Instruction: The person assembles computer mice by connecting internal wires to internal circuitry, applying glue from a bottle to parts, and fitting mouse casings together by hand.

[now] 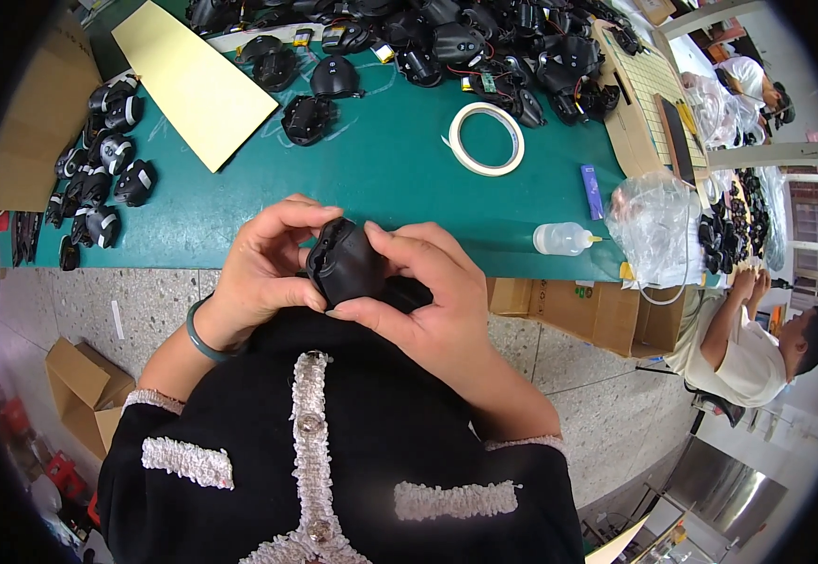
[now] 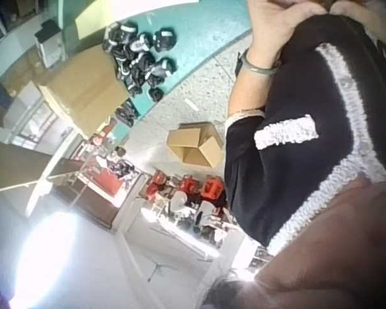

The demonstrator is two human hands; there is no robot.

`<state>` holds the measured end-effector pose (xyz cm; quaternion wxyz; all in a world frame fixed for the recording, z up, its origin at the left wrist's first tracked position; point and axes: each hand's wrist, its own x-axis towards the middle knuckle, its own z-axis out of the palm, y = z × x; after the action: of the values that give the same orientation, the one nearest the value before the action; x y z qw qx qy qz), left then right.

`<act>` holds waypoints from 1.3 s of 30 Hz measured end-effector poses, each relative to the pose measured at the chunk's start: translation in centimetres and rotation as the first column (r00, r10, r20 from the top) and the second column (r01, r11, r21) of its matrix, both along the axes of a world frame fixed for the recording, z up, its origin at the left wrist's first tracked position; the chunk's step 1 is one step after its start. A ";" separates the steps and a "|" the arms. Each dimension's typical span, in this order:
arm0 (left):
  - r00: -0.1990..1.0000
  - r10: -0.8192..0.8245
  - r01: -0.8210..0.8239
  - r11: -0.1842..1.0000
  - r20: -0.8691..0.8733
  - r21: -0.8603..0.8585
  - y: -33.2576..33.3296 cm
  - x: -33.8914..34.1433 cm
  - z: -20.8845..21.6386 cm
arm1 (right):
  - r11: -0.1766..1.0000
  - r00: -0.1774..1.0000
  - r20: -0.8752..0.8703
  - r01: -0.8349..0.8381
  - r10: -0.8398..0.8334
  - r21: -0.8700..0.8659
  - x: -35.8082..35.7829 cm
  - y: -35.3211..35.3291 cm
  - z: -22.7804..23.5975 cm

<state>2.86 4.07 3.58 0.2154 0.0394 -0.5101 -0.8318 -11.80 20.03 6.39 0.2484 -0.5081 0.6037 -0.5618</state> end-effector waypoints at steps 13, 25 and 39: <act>0.990 -0.082 0.094 0.990 0.114 -0.105 0.3 0.3 0.9 | 0.983 0.938 -0.294 0.170 -0.183 -0.067 0.0 -0.2 -0.6; 0.997 0.017 0.013 0.917 0.073 -0.398 1.6 0.3 1.0 | 0.907 0.698 -0.599 0.185 -0.392 -0.379 1.6 -1.2 -1.5; 0.977 -0.199 0.177 0.960 0.082 0.218 0.8 0.2 1.0 | 0.925 0.701 -0.635 0.094 -0.325 -0.369 1.4 -0.7 -1.2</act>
<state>3.07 4.83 4.62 0.1033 0.0563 -0.4314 -0.8945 -10.41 19.36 5.15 -0.1414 -0.6384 0.6113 -0.4459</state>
